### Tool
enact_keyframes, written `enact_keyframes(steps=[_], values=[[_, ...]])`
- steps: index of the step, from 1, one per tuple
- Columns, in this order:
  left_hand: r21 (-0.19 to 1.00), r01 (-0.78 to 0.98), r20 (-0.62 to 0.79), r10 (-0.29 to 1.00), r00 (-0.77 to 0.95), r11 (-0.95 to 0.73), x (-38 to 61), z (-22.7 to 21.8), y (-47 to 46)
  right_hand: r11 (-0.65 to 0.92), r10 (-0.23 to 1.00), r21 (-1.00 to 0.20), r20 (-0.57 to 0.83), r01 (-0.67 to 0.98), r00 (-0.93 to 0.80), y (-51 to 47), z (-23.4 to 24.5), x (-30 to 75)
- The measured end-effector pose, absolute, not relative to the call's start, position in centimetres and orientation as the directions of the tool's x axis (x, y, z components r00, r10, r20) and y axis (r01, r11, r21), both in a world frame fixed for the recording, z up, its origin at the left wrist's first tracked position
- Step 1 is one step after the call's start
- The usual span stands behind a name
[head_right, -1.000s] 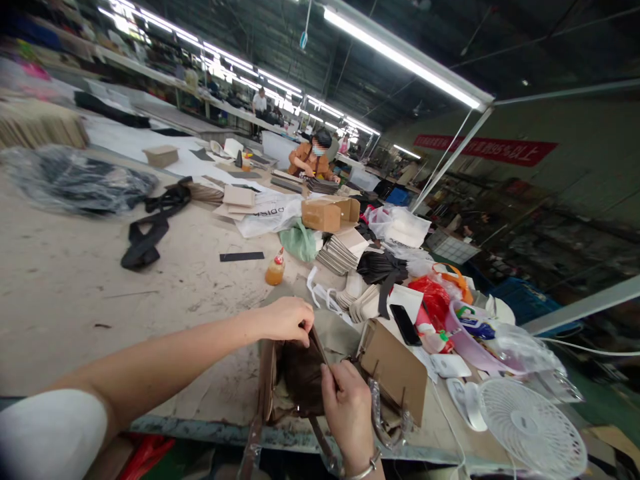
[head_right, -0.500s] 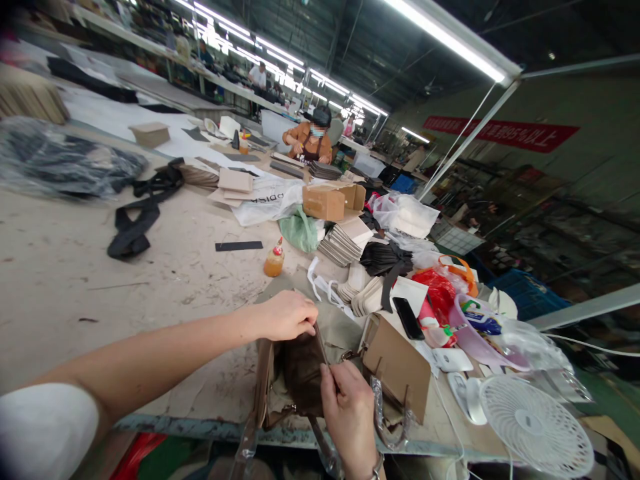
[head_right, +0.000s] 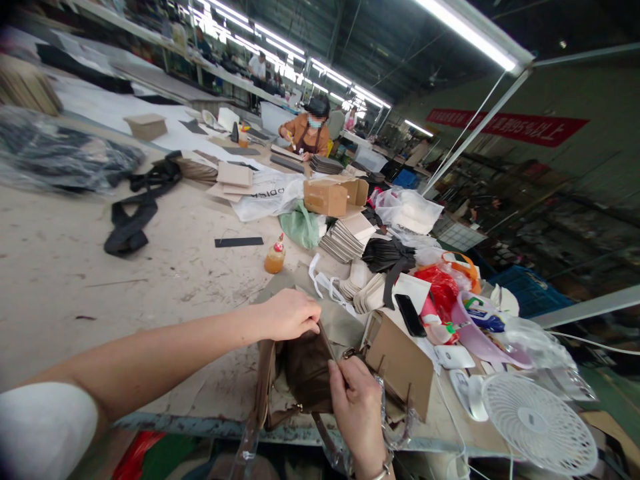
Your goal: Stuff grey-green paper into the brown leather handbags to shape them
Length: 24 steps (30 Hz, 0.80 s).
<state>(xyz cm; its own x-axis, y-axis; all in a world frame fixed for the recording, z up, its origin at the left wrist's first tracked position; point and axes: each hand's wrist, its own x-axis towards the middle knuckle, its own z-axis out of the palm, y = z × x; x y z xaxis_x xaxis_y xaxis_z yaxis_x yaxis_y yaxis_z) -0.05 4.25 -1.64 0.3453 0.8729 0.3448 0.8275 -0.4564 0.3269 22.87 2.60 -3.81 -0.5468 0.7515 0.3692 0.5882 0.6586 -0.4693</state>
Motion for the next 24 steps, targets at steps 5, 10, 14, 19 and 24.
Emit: enact_keyframes(steps=[5,10,14,19,24], values=[[0.312,0.854,0.341,0.888,0.308,-0.416,0.6,-1.4,4.3,0.659,0.749,-0.484,0.358,0.576,-0.557,2.6,-3.7,22.8],[0.317,0.869,0.335,0.902,0.273,-0.381,0.9,-1.1,3.9,0.592,0.799,-0.522,0.28,0.614,-0.532,2.4,-3.5,22.8],[0.317,0.867,0.334,0.901,0.276,-0.383,0.9,-1.3,3.8,0.519,0.836,-0.505,0.134,0.689,-0.532,2.4,-2.6,23.1],[0.315,0.866,0.319,0.902,0.289,-0.389,0.8,-1.3,3.9,0.601,0.798,-0.213,0.124,0.77,-0.589,3.4,-1.2,21.8],[0.327,0.863,0.323,0.904,0.281,-0.385,0.6,-1.5,3.9,0.668,0.744,-0.124,0.128,0.734,-0.656,4.9,-0.6,19.8]])
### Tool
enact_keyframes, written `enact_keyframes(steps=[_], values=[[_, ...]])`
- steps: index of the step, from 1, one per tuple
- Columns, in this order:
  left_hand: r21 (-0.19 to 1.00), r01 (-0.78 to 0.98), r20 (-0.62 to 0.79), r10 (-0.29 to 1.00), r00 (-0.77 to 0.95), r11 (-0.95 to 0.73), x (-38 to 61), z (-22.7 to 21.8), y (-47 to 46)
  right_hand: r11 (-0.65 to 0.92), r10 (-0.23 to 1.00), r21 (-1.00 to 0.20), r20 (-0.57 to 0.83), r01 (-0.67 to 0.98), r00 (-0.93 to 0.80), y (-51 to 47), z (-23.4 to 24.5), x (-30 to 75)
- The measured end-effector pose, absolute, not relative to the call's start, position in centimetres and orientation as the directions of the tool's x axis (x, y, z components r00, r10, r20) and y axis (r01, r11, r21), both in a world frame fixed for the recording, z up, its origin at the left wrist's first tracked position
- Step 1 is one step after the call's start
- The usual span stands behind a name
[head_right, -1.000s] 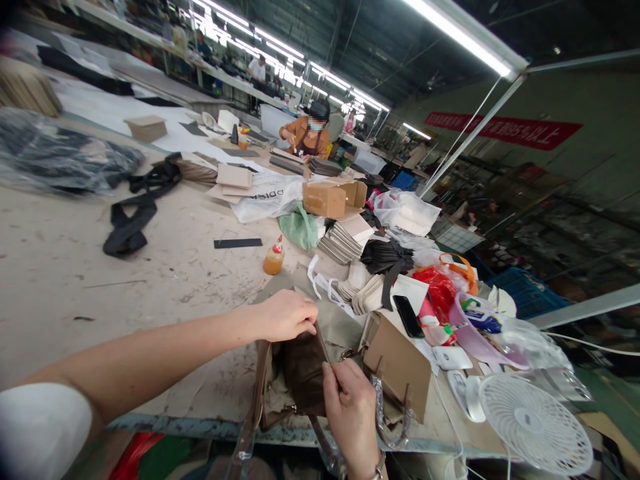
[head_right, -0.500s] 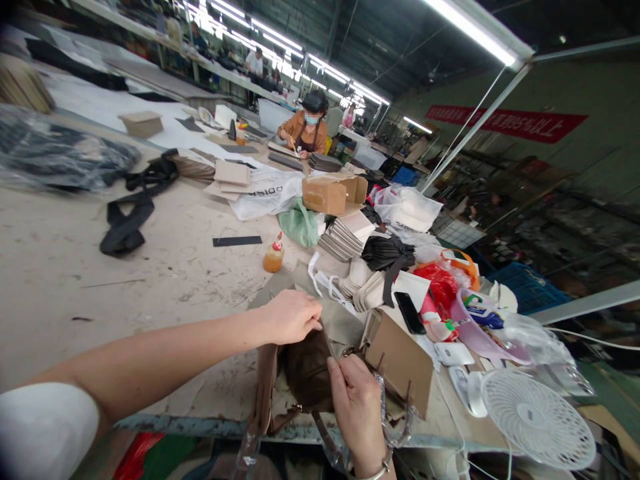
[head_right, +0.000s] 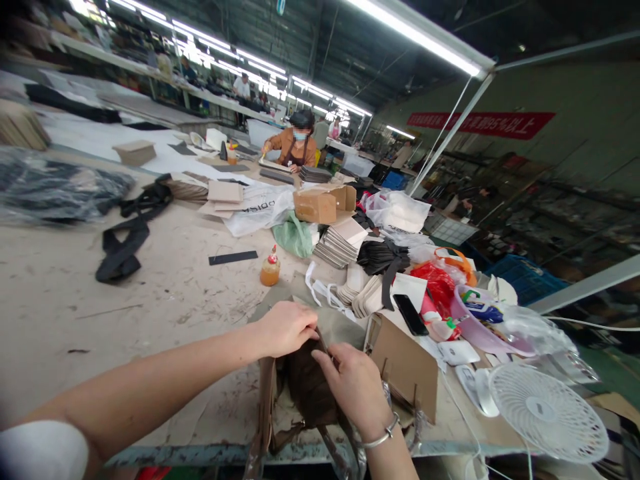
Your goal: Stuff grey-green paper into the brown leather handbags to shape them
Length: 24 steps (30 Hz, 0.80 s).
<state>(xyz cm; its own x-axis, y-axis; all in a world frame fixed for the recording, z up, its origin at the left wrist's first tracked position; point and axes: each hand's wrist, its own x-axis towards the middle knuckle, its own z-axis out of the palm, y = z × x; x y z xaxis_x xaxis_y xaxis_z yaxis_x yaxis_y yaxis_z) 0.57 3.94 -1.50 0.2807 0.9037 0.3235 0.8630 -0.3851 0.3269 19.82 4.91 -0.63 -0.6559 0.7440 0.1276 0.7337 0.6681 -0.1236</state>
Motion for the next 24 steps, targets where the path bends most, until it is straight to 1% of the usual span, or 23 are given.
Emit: enact_keyframes(steps=[2,4,8,10,12,15,19,22,24], values=[[0.349,0.856,0.328,0.905,0.27,-0.381,0.5,-1.6,4.1,0.665,0.746,-0.084,0.115,0.742,-0.655,5.1,-0.5,19.3],[0.401,0.833,0.321,0.911,0.26,-0.38,0.3,-1.7,4.1,0.65,0.759,-0.06,0.116,0.758,-0.641,5.2,-0.4,19.0],[0.62,0.712,0.302,0.938,0.173,-0.33,-0.3,-1.5,3.8,0.623,0.781,-0.124,0.145,0.772,-0.607,5.2,-0.7,19.1],[0.664,0.681,0.297,0.945,0.139,-0.309,-0.8,-1.3,3.4,0.622,0.782,-0.155,0.172,0.767,-0.599,5.2,-1.0,19.2],[0.636,0.7,0.293,0.941,0.17,-0.325,-1.3,-1.0,3.0,0.632,0.774,-0.176,0.193,0.755,-0.603,5.2,-1.1,19.4],[0.552,0.749,0.283,0.927,0.246,-0.367,-1.8,-0.8,2.7,0.643,0.765,-0.19,0.204,0.742,-0.611,4.9,-1.1,19.4],[0.446,0.81,0.268,0.92,0.285,-0.38,-1.6,-0.5,2.8,0.627,0.777,-0.169,0.2,0.76,-0.597,3.7,-0.8,19.2],[0.44,0.828,0.211,0.936,0.282,-0.349,-1.2,-0.5,3.1,0.593,0.803,-0.171,0.19,0.787,-0.564,3.1,-0.8,19.2],[0.453,0.829,0.197,0.944,0.264,-0.327,-0.9,-0.6,3.3,0.565,0.824,-0.209,0.184,0.798,-0.535,3.0,-0.9,19.4]])
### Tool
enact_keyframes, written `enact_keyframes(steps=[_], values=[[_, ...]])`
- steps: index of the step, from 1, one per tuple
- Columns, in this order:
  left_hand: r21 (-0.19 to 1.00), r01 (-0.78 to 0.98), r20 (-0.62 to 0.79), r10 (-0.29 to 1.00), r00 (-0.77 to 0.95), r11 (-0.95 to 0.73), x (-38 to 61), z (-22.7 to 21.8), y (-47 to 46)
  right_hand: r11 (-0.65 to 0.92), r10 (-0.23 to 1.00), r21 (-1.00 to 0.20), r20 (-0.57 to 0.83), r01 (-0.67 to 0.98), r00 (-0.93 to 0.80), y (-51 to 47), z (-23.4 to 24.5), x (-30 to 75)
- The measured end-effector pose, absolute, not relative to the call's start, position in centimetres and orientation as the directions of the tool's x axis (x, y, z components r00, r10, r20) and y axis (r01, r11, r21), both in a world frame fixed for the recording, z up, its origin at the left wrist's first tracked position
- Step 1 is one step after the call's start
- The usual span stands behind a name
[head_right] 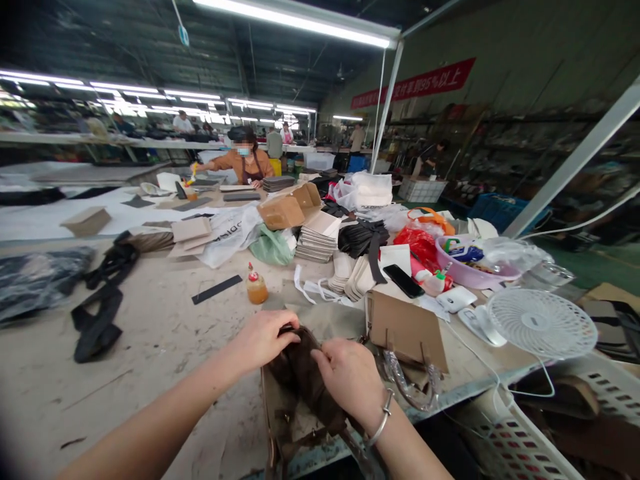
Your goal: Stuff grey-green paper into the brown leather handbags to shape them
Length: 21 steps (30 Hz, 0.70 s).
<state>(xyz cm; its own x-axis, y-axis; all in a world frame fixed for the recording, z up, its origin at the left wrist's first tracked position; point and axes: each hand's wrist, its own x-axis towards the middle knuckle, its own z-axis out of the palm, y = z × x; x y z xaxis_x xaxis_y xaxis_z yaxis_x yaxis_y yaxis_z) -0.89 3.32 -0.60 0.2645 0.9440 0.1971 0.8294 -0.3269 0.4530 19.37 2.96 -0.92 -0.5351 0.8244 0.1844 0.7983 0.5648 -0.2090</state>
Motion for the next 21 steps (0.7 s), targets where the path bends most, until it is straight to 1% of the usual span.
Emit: enact_keyframes(steps=[4,7,9,13,16,19,21], values=[[0.477,0.828,0.209,0.953,0.219,-0.295,-0.4,-0.9,3.7,0.498,0.867,-0.31,0.167,0.81,-0.47,3.3,-0.9,20.1],[0.509,0.818,0.207,0.96,0.187,-0.269,-0.2,-1.2,3.8,0.481,0.874,-0.362,0.131,0.798,-0.467,3.7,-0.4,20.4],[0.542,0.8,0.203,0.964,0.172,-0.258,0.0,-1.2,3.9,0.516,0.854,-0.373,0.152,0.771,-0.498,4.1,0.0,20.2],[0.583,0.775,0.159,0.97,0.186,-0.244,0.2,-1.1,3.9,0.59,0.806,-0.343,0.197,0.731,-0.558,5.2,0.3,19.1],[0.528,0.822,0.098,0.977,0.189,-0.212,0.0,-1.0,3.3,0.616,0.787,-0.288,0.187,0.734,-0.587,6.1,-0.2,18.4],[0.422,0.89,0.001,0.982,0.189,-0.172,-0.5,-1.0,2.3,0.613,0.79,-0.23,0.2,0.756,-0.58,6.5,-0.7,18.3],[0.354,0.923,-0.063,0.981,0.182,-0.149,-1.1,-0.7,1.8,0.611,0.791,-0.217,0.21,0.761,-0.575,6.4,-0.8,18.4]])
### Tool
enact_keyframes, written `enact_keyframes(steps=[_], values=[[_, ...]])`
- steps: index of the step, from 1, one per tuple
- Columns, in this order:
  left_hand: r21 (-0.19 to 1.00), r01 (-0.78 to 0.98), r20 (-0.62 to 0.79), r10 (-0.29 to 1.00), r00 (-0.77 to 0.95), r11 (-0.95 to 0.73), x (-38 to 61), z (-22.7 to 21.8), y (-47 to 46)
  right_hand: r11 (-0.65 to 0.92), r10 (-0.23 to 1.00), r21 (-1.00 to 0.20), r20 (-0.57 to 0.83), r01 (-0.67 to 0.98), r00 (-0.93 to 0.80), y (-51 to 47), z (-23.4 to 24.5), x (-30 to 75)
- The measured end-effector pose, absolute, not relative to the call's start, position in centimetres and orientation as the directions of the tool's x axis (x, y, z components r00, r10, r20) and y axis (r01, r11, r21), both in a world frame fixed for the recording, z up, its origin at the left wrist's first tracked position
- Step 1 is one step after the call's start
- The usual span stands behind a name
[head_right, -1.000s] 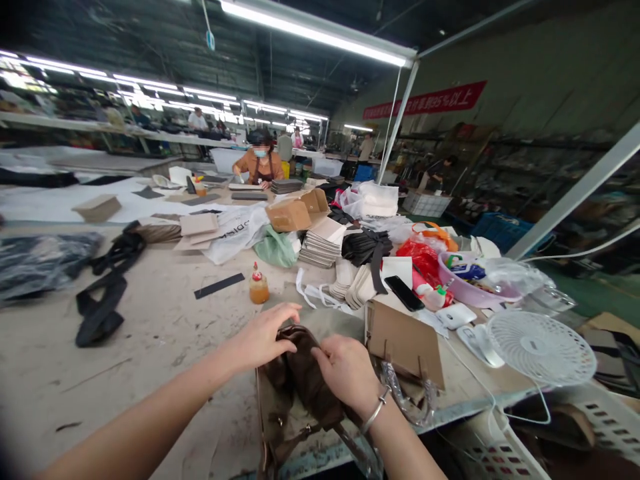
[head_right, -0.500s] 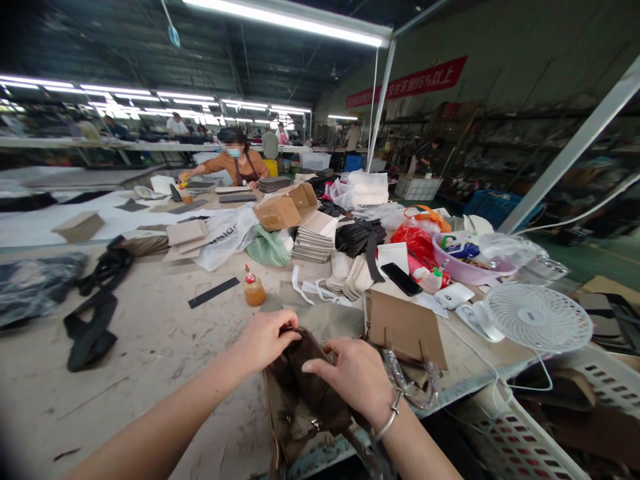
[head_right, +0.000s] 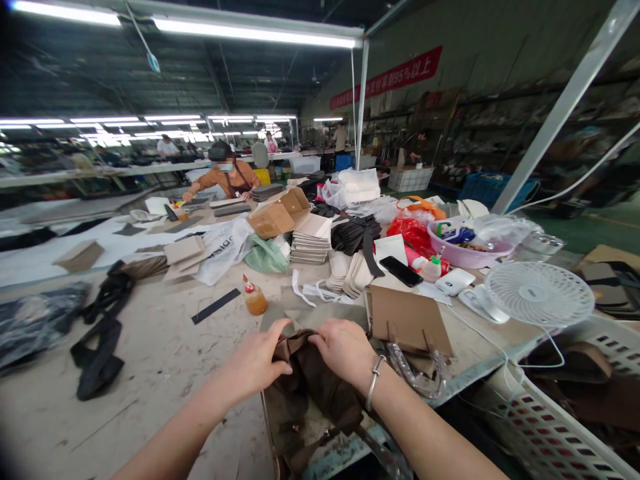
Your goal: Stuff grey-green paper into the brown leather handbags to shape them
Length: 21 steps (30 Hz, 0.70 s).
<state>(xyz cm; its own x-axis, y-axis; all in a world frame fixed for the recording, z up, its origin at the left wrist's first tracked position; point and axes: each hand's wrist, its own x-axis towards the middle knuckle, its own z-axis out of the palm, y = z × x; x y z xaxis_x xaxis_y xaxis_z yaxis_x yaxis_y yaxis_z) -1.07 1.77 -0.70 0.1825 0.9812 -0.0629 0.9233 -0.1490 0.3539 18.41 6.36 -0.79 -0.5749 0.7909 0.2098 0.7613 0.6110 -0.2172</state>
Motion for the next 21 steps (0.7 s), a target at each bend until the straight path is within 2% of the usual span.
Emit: enact_keyframes(steps=[3,9,13,17,21], values=[[0.329,0.926,-0.095,0.969,0.226,-0.184,-2.1,0.1,1.6,0.616,0.787,-0.231,0.221,0.753,-0.577,5.7,-0.4,18.8],[0.337,0.888,-0.042,0.937,0.348,-0.314,-2.8,0.5,2.8,0.571,0.818,-0.248,0.251,0.783,-0.517,4.1,-0.4,19.5],[0.364,0.883,0.123,0.955,0.269,-0.296,-1.2,0.1,2.0,0.521,0.848,-0.249,0.259,0.817,-0.462,3.7,-1.5,19.6],[0.262,0.91,0.298,0.924,0.24,-0.321,0.5,0.6,0.6,0.506,0.857,-0.258,0.26,0.823,-0.446,3.8,-1.8,19.7],[0.191,0.94,0.366,0.909,0.2,-0.284,1.4,0.9,0.4,0.502,0.862,-0.276,0.237,0.819,-0.449,3.7,-1.5,19.7]])
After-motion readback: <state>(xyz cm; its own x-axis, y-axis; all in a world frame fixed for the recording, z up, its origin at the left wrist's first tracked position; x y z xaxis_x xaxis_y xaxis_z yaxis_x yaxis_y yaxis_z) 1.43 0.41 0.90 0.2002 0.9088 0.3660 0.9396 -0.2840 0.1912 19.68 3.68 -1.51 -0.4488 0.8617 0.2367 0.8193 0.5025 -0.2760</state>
